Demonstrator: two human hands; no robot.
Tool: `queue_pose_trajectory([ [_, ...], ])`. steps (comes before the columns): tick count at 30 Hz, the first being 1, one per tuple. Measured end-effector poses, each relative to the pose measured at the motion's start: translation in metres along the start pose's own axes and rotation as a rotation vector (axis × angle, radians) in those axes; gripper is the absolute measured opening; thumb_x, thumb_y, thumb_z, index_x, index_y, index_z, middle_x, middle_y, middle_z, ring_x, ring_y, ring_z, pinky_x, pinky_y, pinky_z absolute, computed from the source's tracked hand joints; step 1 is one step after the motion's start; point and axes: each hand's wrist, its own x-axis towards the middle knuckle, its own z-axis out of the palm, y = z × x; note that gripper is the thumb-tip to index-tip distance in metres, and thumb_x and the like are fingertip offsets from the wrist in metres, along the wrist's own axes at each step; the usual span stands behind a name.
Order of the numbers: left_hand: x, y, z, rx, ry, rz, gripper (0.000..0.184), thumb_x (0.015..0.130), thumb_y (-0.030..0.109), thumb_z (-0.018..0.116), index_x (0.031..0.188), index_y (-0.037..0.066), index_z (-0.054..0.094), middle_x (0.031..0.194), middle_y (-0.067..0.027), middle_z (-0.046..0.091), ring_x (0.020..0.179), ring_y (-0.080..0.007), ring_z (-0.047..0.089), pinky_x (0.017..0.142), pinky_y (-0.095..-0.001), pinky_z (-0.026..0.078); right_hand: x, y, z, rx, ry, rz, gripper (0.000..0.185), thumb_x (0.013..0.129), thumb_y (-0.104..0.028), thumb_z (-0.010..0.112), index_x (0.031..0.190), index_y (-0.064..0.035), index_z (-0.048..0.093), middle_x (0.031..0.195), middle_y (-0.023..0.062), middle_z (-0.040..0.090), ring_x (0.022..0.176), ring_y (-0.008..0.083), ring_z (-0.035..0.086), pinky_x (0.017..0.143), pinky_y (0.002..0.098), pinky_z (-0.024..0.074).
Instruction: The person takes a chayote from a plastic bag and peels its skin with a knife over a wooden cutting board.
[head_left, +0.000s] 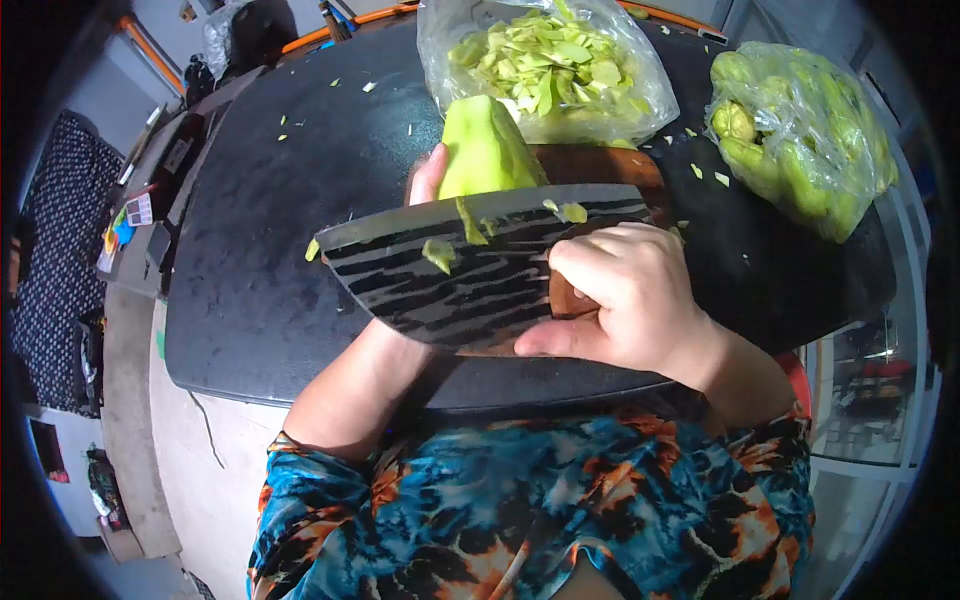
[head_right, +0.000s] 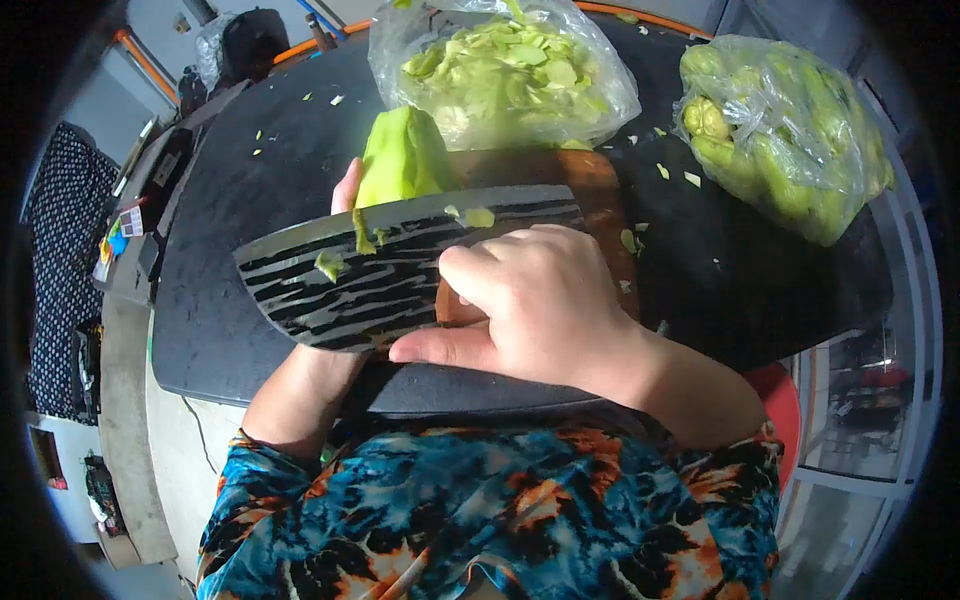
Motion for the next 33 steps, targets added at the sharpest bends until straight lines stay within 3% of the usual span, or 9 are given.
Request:
queue_pose_trajectory([
  [4,-0.008,0.0,0.016,0.02,0.06,0.062,0.062,0.09,0.058,0.049,0.124,0.007,0.054,0.111,-0.0126,0.064,0.096,-0.0251,0.065,0.082,-0.0389,0.055,0.0,0.025,-0.001,-0.128,-0.039,0.066,0.053,0.075,-0.056,0.073,0.063,-0.0083,0.053,0.054,0.0056,0.051,0.051,0.0269,0.056,0.049,0.0356,0.0427],
  [6,-0.01,-0.005,0.018,0.068,0.071,0.079,0.063,0.089,0.059,0.047,0.126,0.008,0.053,0.113,-0.0118,0.063,0.099,-0.0255,0.064,0.082,-0.0417,0.055,0.015,0.072,-0.009,-0.137,-0.05,0.628,0.049,0.087,-0.052,0.061,0.077,-0.0042,0.065,0.062,0.014,0.06,0.059,0.0318,0.061,0.055,0.0391,0.0458],
  [11,-0.005,-0.009,0.016,0.197,0.012,0.111,0.065,0.088,0.065,0.043,0.129,0.015,0.053,0.117,-0.0091,0.062,0.106,-0.0254,0.061,0.082,-0.0507,0.053,0.008,0.141,-0.026,-0.207,0.036,0.743,0.062,0.089,-0.065,0.049,0.084,-0.0072,0.072,0.068,0.0159,0.065,0.068,0.0329,0.065,0.064,0.0397,0.0492],
  [15,-0.001,0.002,0.003,0.095,-0.103,-0.018,0.066,0.088,0.065,0.043,0.129,0.013,0.053,0.119,-0.0101,0.061,0.108,-0.0259,0.061,0.09,-0.0522,0.05,0.015,0.085,-0.018,0.014,0.065,0.489,0.056,0.088,-0.056,0.059,0.07,-0.0033,0.063,0.057,0.0143,0.053,0.051,0.0245,0.052,0.053,0.0357,0.0418],
  [21,-0.003,-0.002,0.01,-0.068,-0.014,-0.05,0.066,0.089,0.061,0.049,0.125,0.006,0.055,0.12,-0.0138,0.062,0.108,-0.0254,0.061,0.098,-0.043,0.047,0.015,0.016,-0.008,0.046,-0.057,0.036,0.052,0.077,-0.051,0.074,0.065,-0.0063,0.05,0.052,0.0056,0.05,0.048,0.0231,0.055,0.047,0.0328,0.0411],
  [25,-0.003,-0.01,0.002,-0.123,0.04,0.002,0.067,0.09,0.063,0.044,0.124,0.006,0.055,0.115,-0.0131,0.064,0.103,-0.026,0.063,0.091,-0.0425,0.051,0.017,0.026,-0.005,-0.034,-0.056,0.069,0.054,0.076,-0.055,0.073,0.061,-0.0083,0.05,0.052,0.0063,0.051,0.049,0.0274,0.056,0.048,0.0345,0.0423],
  [27,0.0,0.002,-0.01,-0.039,-0.198,-0.088,0.068,0.09,0.062,0.041,0.128,0.006,0.052,0.119,-0.0168,0.06,0.107,-0.0281,0.061,0.091,-0.0424,0.049,0.025,0.066,-0.005,-0.231,-0.038,0.361,0.058,0.082,-0.062,0.061,0.066,-0.0061,0.057,0.056,0.0104,0.056,0.056,0.0323,0.059,0.053,0.0403,0.0452],
  [30,-0.01,-0.01,0.016,0.159,-0.007,0.058,0.068,0.087,0.064,0.044,0.13,0.013,0.052,0.122,-0.0116,0.059,0.112,-0.0292,0.058,0.089,-0.0489,0.049,0.017,0.184,-0.025,-0.393,-0.036,0.843,0.075,0.087,-0.073,0.039,0.088,-0.0064,0.072,0.075,0.018,0.068,0.078,0.0353,0.068,0.072,0.0429,0.0518],
  [33,-0.006,-0.004,0.017,0.138,-0.025,0.058,0.067,0.087,0.065,0.044,0.129,0.014,0.053,0.121,-0.0111,0.06,0.109,-0.029,0.059,0.086,-0.0463,0.052,0.001,0.202,-0.036,-0.235,0.105,0.83,0.073,0.088,-0.069,0.046,0.084,-0.0006,0.07,0.069,0.0183,0.065,0.068,0.032,0.066,0.065,0.0406,0.0486],
])
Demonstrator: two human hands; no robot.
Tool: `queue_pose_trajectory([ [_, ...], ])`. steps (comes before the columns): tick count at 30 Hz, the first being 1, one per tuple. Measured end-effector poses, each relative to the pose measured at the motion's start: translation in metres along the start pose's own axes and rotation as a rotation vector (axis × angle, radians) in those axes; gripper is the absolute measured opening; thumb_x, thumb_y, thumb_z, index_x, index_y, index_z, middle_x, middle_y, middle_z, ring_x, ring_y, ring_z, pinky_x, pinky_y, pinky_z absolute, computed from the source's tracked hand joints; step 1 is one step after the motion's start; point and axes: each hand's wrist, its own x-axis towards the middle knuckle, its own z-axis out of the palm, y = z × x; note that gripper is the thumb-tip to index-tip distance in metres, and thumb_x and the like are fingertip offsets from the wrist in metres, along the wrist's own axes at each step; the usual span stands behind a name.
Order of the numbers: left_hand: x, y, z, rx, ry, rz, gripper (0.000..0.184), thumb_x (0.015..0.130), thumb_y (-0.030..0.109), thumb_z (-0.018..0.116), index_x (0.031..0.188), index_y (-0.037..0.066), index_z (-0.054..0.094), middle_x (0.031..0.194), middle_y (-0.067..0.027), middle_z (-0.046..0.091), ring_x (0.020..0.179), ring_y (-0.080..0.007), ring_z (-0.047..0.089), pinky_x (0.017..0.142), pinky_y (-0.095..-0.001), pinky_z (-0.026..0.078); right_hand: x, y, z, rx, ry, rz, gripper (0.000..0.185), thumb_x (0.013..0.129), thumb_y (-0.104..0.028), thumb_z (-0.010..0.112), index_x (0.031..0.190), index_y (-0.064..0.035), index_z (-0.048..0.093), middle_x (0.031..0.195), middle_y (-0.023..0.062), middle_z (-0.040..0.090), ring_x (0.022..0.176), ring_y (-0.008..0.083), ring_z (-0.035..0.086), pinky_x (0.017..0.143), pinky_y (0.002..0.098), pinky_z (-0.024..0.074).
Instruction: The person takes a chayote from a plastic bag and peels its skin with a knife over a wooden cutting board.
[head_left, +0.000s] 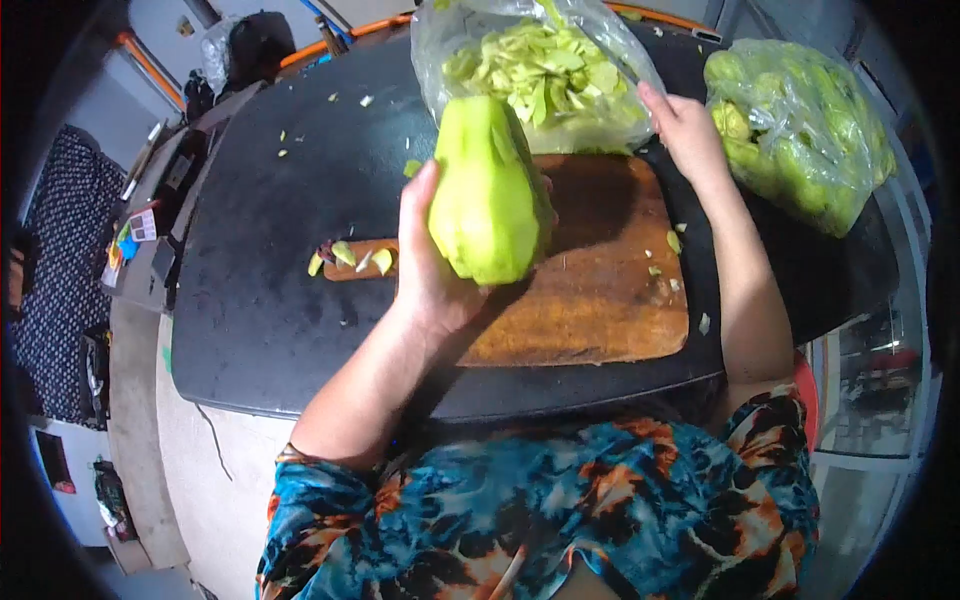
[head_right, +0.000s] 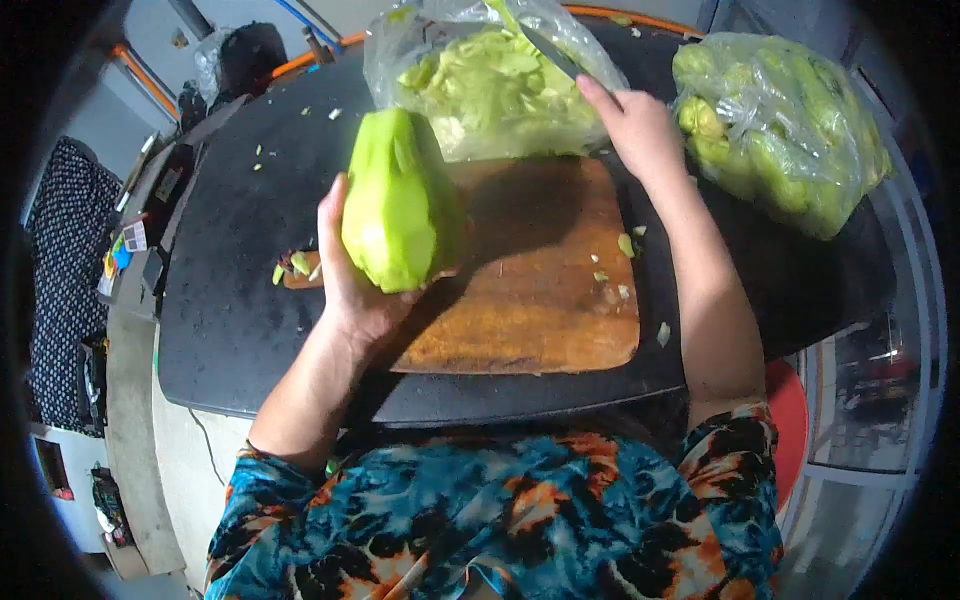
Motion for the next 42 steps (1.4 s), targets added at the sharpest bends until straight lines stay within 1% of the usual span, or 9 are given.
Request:
queue_pose_trajectory([
  [4,0.006,0.003,-0.008,-0.041,-0.015,-0.06,0.068,0.089,0.063,0.042,0.129,0.01,0.053,0.118,-0.0117,0.062,0.104,-0.0277,0.062,0.08,-0.0449,0.055,-0.059,-0.077,-0.021,0.298,0.05,-0.364,0.054,0.09,-0.053,0.059,0.079,-0.0011,0.067,0.057,0.0146,0.056,0.055,0.019,0.057,0.055,0.0336,0.0434],
  [9,0.002,-0.007,-0.001,0.249,0.069,0.028,0.059,0.092,0.054,0.047,0.127,0.007,0.054,0.123,-0.0119,0.06,0.112,-0.027,0.058,0.095,-0.0431,0.048,-0.125,-0.134,-0.025,0.235,-0.067,-0.792,0.055,0.078,-0.059,0.068,0.059,-0.0097,0.054,0.052,0.0066,0.055,0.048,0.0272,0.059,0.047,0.0371,0.0443],
  [10,0.0,-0.002,-0.004,-0.002,0.042,-0.045,0.057,0.092,0.053,0.048,0.126,0.008,0.054,0.122,-0.0114,0.06,0.111,-0.0267,0.058,0.095,-0.0428,0.048,-0.13,-0.136,-0.023,0.278,-0.109,-0.823,0.055,0.077,-0.06,0.068,0.059,-0.0099,0.053,0.052,0.0059,0.055,0.048,0.0272,0.059,0.047,0.0376,0.0447],
  [17,-0.005,-0.003,0.005,-0.027,0.138,0.059,0.062,0.092,0.059,0.043,0.125,0.009,0.055,0.116,-0.0103,0.062,0.107,-0.0263,0.059,0.092,-0.0436,0.048,-0.13,-0.132,-0.017,0.135,-0.151,-0.741,0.056,0.079,-0.058,0.067,0.058,-0.0085,0.051,0.054,0.009,0.055,0.05,0.029,0.059,0.049,0.038,0.0451],
  [23,-0.009,-0.002,0.015,-0.186,-0.04,-0.032,0.072,0.088,0.066,0.04,0.135,0.012,0.048,0.124,-0.0185,0.058,0.102,-0.0311,0.061,0.078,-0.0405,0.055,-0.018,-0.025,0.012,-0.185,0.067,-0.097,0.067,0.09,-0.065,0.046,0.073,-0.003,0.065,0.062,0.018,0.06,0.067,0.0371,0.063,0.063,0.044,0.0485],
  [27,-0.005,-0.005,0.01,-0.188,0.042,-0.001,0.072,0.089,0.066,0.038,0.136,0.012,0.047,0.128,-0.0181,0.055,0.106,-0.0299,0.059,0.082,-0.0413,0.053,-0.034,-0.048,0.001,-0.011,0.122,-0.154,0.062,0.093,-0.057,0.05,0.071,0.0003,0.058,0.056,0.0168,0.05,0.054,0.032,0.052,0.056,0.0409,0.0418],
  [30,0.004,-0.001,-0.016,-0.167,0.032,-0.021,0.07,0.092,0.063,0.036,0.137,0.011,0.045,0.133,-0.0175,0.053,0.114,-0.0304,0.057,0.089,-0.0445,0.054,-0.054,-0.068,-0.003,0.065,-0.013,-0.191,0.067,0.087,-0.068,0.047,0.071,-0.0057,0.062,0.062,0.0143,0.06,0.065,0.0354,0.062,0.063,0.0419,0.0478],
  [37,0.009,0.0,-0.017,-0.262,-0.104,-0.003,0.067,0.09,0.063,0.044,0.131,0.01,0.05,0.129,-0.0137,0.055,0.115,-0.0303,0.057,0.092,-0.0476,0.051,-0.114,-0.117,-0.005,0.214,-0.009,-0.762,0.054,0.076,-0.056,0.073,0.065,-0.0074,0.052,0.054,0.0043,0.052,0.049,0.0203,0.056,0.047,0.0317,0.042],
  [42,0.0,0.01,-0.008,-0.18,-0.045,-0.079,0.066,0.092,0.059,0.039,0.131,0.007,0.051,0.126,-0.0146,0.057,0.112,-0.0272,0.059,0.099,-0.0417,0.046,-0.141,-0.136,-0.008,0.178,-0.038,-0.903,0.058,0.071,-0.067,0.068,0.064,-0.0113,0.052,0.058,0.0041,0.057,0.055,0.0246,0.062,0.056,0.0357,0.0481],
])
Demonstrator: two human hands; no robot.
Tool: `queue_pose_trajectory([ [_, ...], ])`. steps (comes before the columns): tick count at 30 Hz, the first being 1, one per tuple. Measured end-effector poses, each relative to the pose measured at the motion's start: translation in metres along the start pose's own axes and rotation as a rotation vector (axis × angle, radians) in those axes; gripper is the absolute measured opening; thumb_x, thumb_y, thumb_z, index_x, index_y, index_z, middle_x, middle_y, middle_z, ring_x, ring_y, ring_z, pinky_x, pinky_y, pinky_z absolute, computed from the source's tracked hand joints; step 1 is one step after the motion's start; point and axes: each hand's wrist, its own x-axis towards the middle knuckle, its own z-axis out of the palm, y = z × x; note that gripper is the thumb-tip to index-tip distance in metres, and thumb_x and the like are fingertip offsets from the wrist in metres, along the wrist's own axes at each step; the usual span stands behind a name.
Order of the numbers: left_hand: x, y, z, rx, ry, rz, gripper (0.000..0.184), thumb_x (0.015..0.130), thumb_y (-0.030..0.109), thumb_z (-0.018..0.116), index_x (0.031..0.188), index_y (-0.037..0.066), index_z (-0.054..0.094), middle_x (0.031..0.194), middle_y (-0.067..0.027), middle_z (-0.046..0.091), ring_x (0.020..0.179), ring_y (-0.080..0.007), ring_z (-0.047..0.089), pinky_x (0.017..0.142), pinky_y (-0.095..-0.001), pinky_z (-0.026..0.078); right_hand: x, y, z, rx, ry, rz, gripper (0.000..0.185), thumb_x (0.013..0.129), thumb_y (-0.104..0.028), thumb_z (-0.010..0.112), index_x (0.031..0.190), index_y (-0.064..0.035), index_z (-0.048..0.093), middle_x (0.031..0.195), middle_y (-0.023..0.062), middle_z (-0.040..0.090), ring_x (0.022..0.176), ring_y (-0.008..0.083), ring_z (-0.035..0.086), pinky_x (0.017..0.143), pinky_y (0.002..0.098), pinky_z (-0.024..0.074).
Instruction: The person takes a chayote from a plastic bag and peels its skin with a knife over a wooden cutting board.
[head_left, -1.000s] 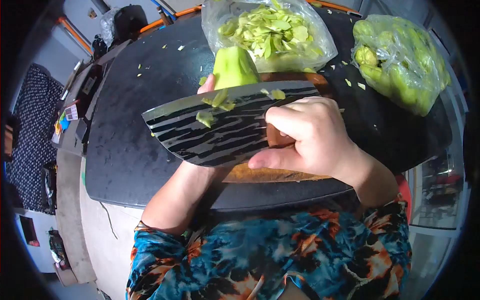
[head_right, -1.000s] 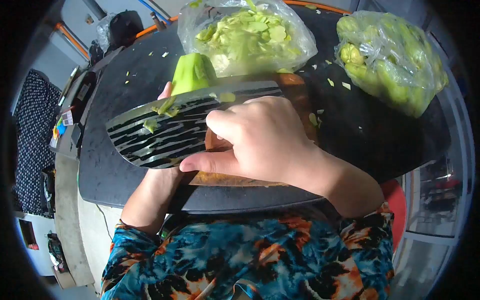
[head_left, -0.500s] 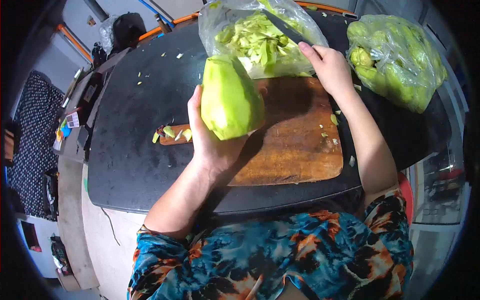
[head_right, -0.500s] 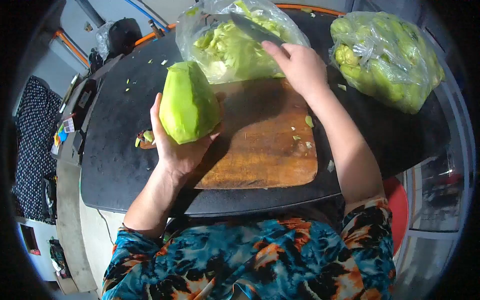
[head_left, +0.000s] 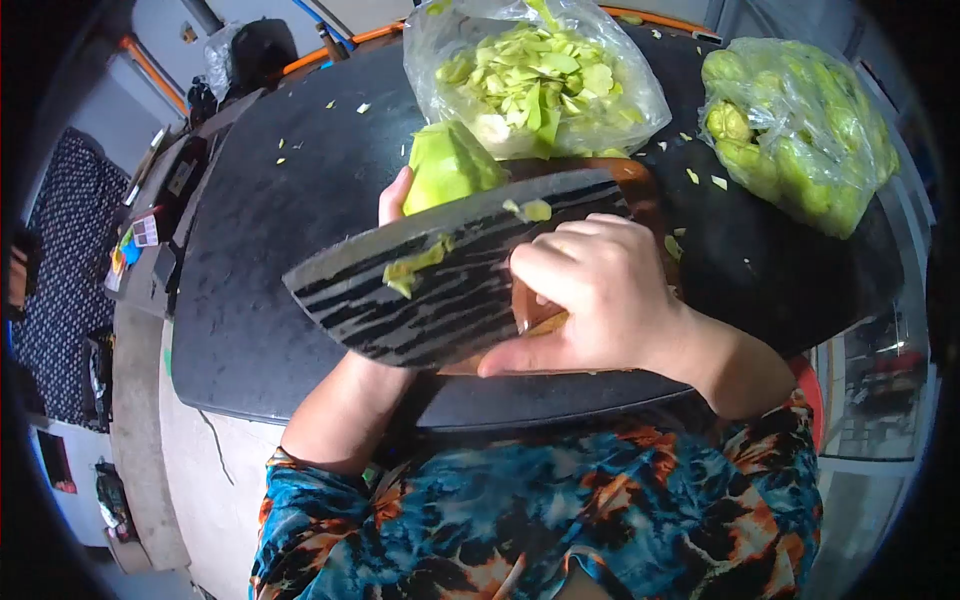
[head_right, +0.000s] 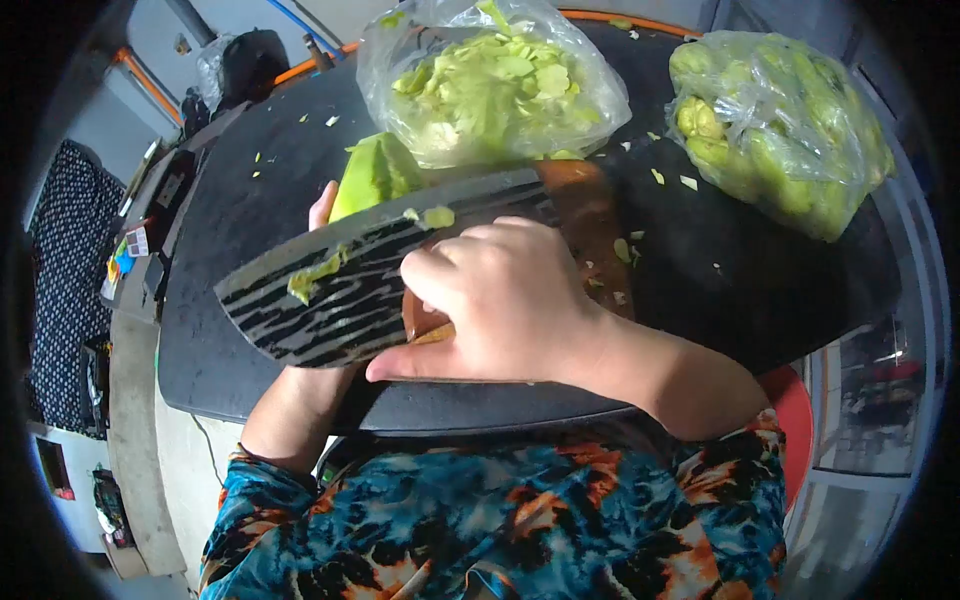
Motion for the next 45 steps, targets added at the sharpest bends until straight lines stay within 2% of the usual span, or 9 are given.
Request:
queue_pose_trajectory([
  [5,0.006,0.0,-0.017,-0.076,-0.268,0.044,0.06,0.096,0.053,0.037,0.133,0.008,0.05,0.129,-0.0143,0.057,0.114,-0.0278,0.058,0.1,-0.0417,0.046,-0.004,-0.007,0.001,-0.038,-0.05,-0.005,0.058,0.072,-0.067,0.066,0.065,-0.0103,0.053,0.058,0.0043,0.057,0.055,0.0231,0.062,0.057,0.0344,0.0485],
  [18,0.004,0.009,-0.018,-0.085,-0.051,0.035,0.063,0.091,0.056,0.037,0.129,0.007,0.051,0.122,-0.0146,0.059,0.105,-0.026,0.061,0.093,-0.0401,0.049,-0.002,0.009,0.013,-0.162,-0.033,0.021,0.061,0.076,-0.07,0.06,0.061,-0.0111,0.054,0.055,0.0067,0.057,0.055,0.0246,0.062,0.054,0.0358,0.0481],
  [20,0.001,-0.008,0.011,-0.089,0.264,0.181,0.065,0.087,0.059,0.044,0.127,0.009,0.051,0.115,-0.0133,0.061,0.096,-0.03,0.063,0.081,-0.0397,0.053,0.002,0.029,0.011,-0.234,-0.043,0.128,0.064,0.077,-0.072,0.057,0.059,-0.0109,0.054,0.055,0.0085,0.057,0.056,0.0259,0.063,0.053,0.0376,0.0483],
  [23,0.001,-0.004,-0.004,0.073,0.127,0.151,0.07,0.086,0.063,0.045,0.131,0.009,0.048,0.121,-0.0175,0.056,0.089,-0.0322,0.062,0.053,-0.0314,0.052,0.0,0.108,-0.013,-0.375,-0.031,0.606,0.066,0.082,-0.071,0.053,0.062,-0.0082,0.059,0.056,0.0107,0.058,0.058,0.0296,0.063,0.054,0.0403,0.0486],
  [27,0.006,-0.003,-0.004,0.088,0.096,0.143,0.068,0.088,0.062,0.044,0.13,0.009,0.048,0.121,-0.0181,0.056,0.088,-0.0326,0.061,0.055,-0.0321,0.052,0.0,0.114,-0.025,-0.292,0.058,0.68,0.062,0.084,-0.066,0.054,0.067,-0.008,0.063,0.056,0.0107,0.059,0.058,0.0323,0.062,0.056,0.0409,0.0487],
  [31,0.008,0.0,-0.011,0.055,0.27,0.061,0.063,0.089,0.06,0.046,0.123,0.008,0.054,0.113,-0.0119,0.062,0.094,-0.0288,0.064,0.056,-0.0344,0.056,0.006,0.045,-0.014,-0.124,0.015,0.317,0.056,0.078,-0.063,0.065,0.061,-0.0105,0.056,0.054,0.0081,0.058,0.055,0.0278,0.062,0.054,0.0374,0.0486],
  [34,0.003,0.0,0.0,-0.136,0.091,0.033,0.061,0.091,0.056,0.044,0.126,0.008,0.054,0.119,-0.0132,0.062,0.105,-0.0262,0.062,0.081,-0.0408,0.054,0.001,0.016,-0.005,-0.01,-0.033,0.05,0.056,0.075,-0.065,0.066,0.06,-0.0131,0.053,0.055,0.0053,0.057,0.052,0.0252,0.061,0.052,0.0361,0.0481],
  [40,0.005,-0.006,-0.017,0.671,0.215,0.485,0.056,0.091,0.053,0.044,0.122,0.009,0.058,0.116,-0.0134,0.063,0.103,-0.0241,0.063,0.09,-0.0383,0.051,-0.004,0.001,0.006,-0.049,-0.047,-0.053,0.06,0.077,-0.067,0.062,0.061,-0.0104,0.052,0.056,0.0066,0.057,0.052,0.0249,0.061,0.055,0.0352,0.0486],
  [45,0.013,0.005,-0.017,-0.177,-0.155,0.081,0.055,0.092,0.052,0.041,0.123,0.009,0.057,0.114,-0.0122,0.063,0.1,-0.0266,0.063,0.09,-0.0382,0.051,-0.001,0.026,0.015,-0.183,-0.074,0.01,0.063,0.079,-0.072,0.054,0.058,-0.0121,0.052,0.052,0.007,0.055,0.05,0.0247,0.06,0.051,0.0374,0.0469],
])
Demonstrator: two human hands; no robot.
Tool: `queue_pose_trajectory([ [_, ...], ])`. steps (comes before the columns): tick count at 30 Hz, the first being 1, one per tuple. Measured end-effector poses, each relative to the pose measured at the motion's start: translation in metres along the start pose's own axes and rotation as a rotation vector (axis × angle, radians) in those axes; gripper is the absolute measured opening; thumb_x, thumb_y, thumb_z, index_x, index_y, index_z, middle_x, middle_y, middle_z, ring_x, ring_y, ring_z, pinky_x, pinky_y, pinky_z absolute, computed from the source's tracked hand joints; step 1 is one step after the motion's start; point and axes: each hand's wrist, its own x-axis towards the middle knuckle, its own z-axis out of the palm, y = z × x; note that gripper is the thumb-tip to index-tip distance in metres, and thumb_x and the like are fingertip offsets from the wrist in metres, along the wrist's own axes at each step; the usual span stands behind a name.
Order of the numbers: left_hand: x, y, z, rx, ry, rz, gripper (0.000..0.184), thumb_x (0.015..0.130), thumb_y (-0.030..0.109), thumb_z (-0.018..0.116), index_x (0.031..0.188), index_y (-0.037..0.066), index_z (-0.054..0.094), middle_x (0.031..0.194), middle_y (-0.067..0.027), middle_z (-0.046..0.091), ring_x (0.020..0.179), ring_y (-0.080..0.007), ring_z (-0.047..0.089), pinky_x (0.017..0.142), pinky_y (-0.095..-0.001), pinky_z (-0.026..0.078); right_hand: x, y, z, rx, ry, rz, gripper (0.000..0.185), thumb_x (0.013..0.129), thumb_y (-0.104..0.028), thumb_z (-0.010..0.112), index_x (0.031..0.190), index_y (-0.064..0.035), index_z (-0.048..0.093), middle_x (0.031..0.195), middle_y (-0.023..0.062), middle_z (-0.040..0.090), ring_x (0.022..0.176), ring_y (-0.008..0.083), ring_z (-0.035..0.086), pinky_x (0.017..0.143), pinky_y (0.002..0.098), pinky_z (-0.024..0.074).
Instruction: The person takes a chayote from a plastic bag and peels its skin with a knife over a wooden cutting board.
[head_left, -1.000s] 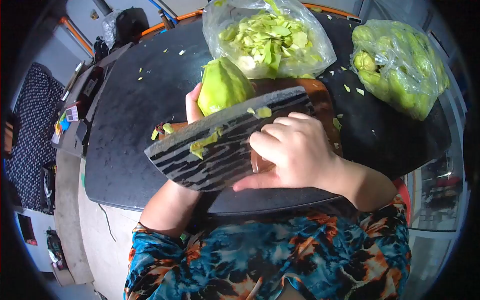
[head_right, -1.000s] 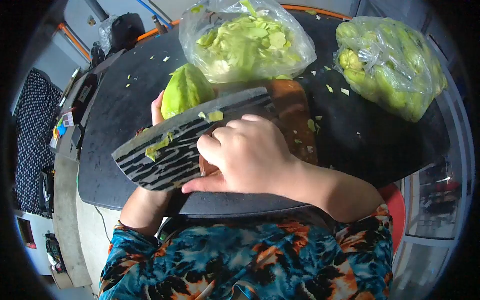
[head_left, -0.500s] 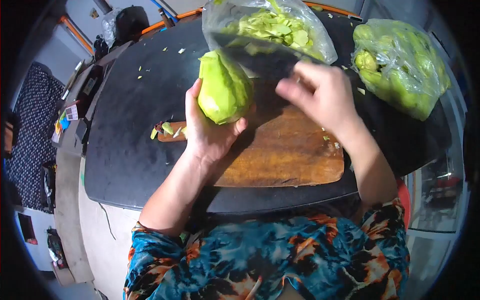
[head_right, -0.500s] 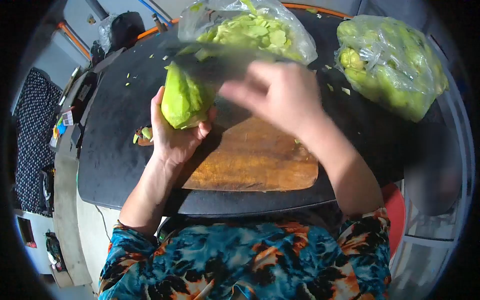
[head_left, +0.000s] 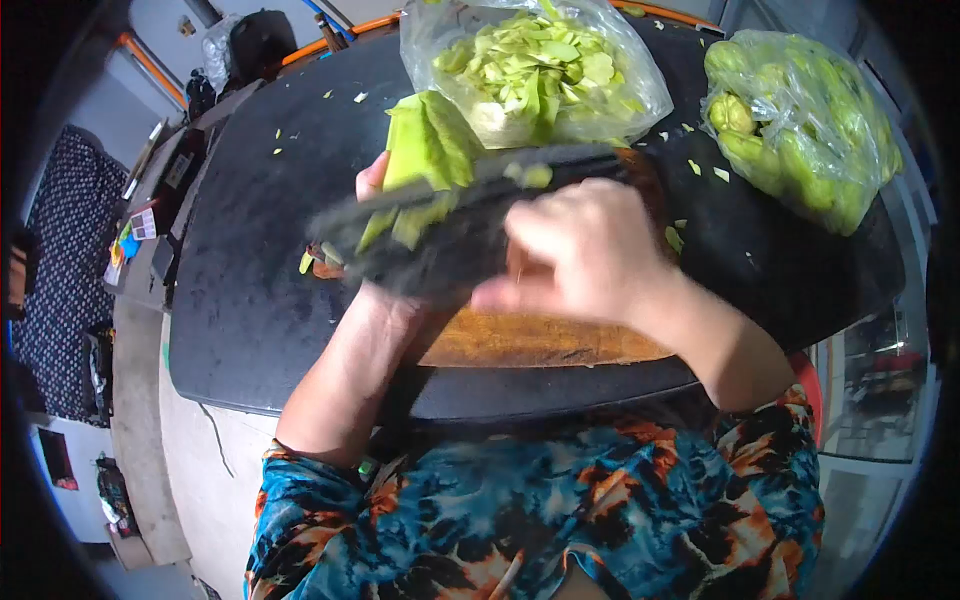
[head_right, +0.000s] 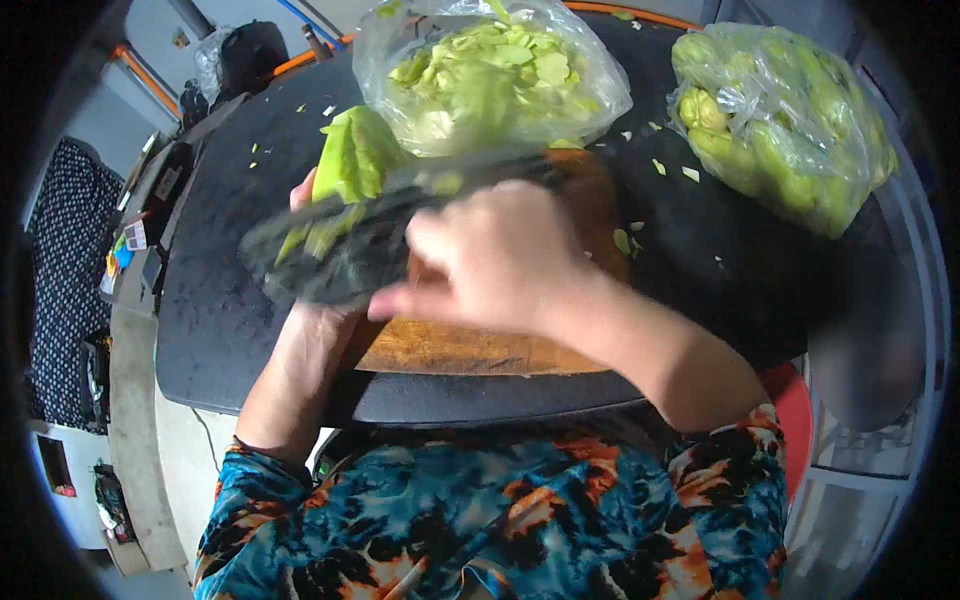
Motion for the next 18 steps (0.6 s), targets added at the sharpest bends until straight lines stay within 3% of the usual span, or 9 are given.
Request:
queue_pose_trajectory([
  [1,-0.002,-0.012,0.025,0.22,0.508,0.212,0.059,0.091,0.056,0.039,0.126,0.01,0.053,0.115,-0.0125,0.061,0.095,-0.0295,0.062,0.08,-0.0393,0.053,0.002,0.015,-0.001,0.044,-0.011,0.088,0.058,0.076,-0.064,0.065,0.06,-0.011,0.048,0.055,0.0069,0.054,0.052,0.0277,0.059,0.051,0.0384,0.0449],
  [3,-0.004,0.006,-0.005,0.205,0.149,-0.014,0.062,0.09,0.059,0.038,0.128,0.012,0.051,0.117,-0.013,0.06,0.089,-0.0316,0.062,0.068,-0.0377,0.054,0.006,0.048,-0.001,-0.105,-0.037,0.403,0.056,0.082,-0.06,0.062,0.064,-0.0072,0.055,0.058,0.0117,0.058,0.059,0.0332,0.062,0.053,0.0421,0.0471],
  [6,-0.006,-0.008,0.011,0.313,0.23,0.022,0.062,0.088,0.058,0.042,0.129,0.012,0.051,0.117,-0.0165,0.058,0.081,-0.0307,0.059,0.055,-0.0311,0.05,-0.002,0.104,-0.003,-0.188,0.031,0.661,0.058,0.088,-0.06,0.055,0.068,-0.0054,0.06,0.058,0.0136,0.057,0.058,0.0331,0.061,0.056,0.0419,0.0466],
  [9,-0.003,-0.006,0.007,0.292,0.231,0.008,0.063,0.089,0.059,0.041,0.128,0.011,0.051,0.115,-0.0144,0.06,0.081,-0.0315,0.061,0.056,-0.0319,0.052,-0.003,0.102,-0.006,-0.156,0.101,0.629,0.057,0.089,-0.057,0.055,0.07,-0.0043,0.06,0.055,0.0127,0.053,0.053,0.0312,0.055,0.054,0.0396,0.0434],
  [10,-0.003,-0.006,0.009,0.297,0.264,0.016,0.064,0.088,0.058,0.042,0.129,0.01,0.05,0.117,-0.0158,0.059,0.081,-0.0303,0.059,0.057,-0.0321,0.051,0.0,0.092,-0.009,-0.072,0.069,0.643,0.064,0.085,-0.068,0.051,0.066,-0.0077,0.06,0.065,0.0141,0.062,0.066,0.0337,0.064,0.058,0.0422,0.0485],
  [11,-0.002,-0.006,0.009,0.305,0.297,0.024,0.064,0.088,0.057,0.043,0.13,0.009,0.05,0.118,-0.0172,0.058,0.08,-0.0291,0.058,0.058,-0.0322,0.05,-0.002,0.084,-0.007,-0.036,0.08,0.58,0.061,0.084,-0.066,0.055,0.066,-0.0086,0.06,0.061,0.0129,0.061,0.061,0.0336,0.062,0.056,0.042,0.0481],
  [14,-0.003,0.002,-0.007,0.256,0.179,-0.053,0.059,0.091,0.054,0.042,0.127,0.008,0.052,0.117,-0.0156,0.06,0.086,-0.0286,0.06,0.068,-0.0351,0.053,0.002,0.041,-0.013,0.134,0.086,0.349,0.058,0.081,-0.065,0.06,0.063,-0.0101,0.058,0.054,0.009,0.057,0.053,0.031,0.061,0.052,0.0404,0.0479],
  [17,-0.001,-0.015,0.008,0.177,0.397,0.079,0.06,0.09,0.057,0.043,0.123,0.009,0.056,0.113,-0.0119,0.063,0.091,-0.0301,0.063,0.081,-0.0398,0.055,0.002,0.007,-0.019,0.215,0.038,0.107,0.055,0.077,-0.062,0.066,0.058,-0.0119,0.055,0.052,0.006,0.057,0.051,0.0262,0.062,0.05,0.0366,0.0485],
  [18,-0.005,-0.012,0.019,0.124,0.293,0.048,0.059,0.091,0.056,0.045,0.122,0.008,0.057,0.112,-0.0114,0.063,0.094,-0.026,0.064,0.09,-0.0387,0.051,0.002,0.0,-0.02,0.196,0.049,0.064,0.056,0.077,-0.063,0.066,0.058,-0.0116,0.055,0.052,0.0061,0.057,0.05,0.0261,0.062,0.05,0.0363,0.0482],
])
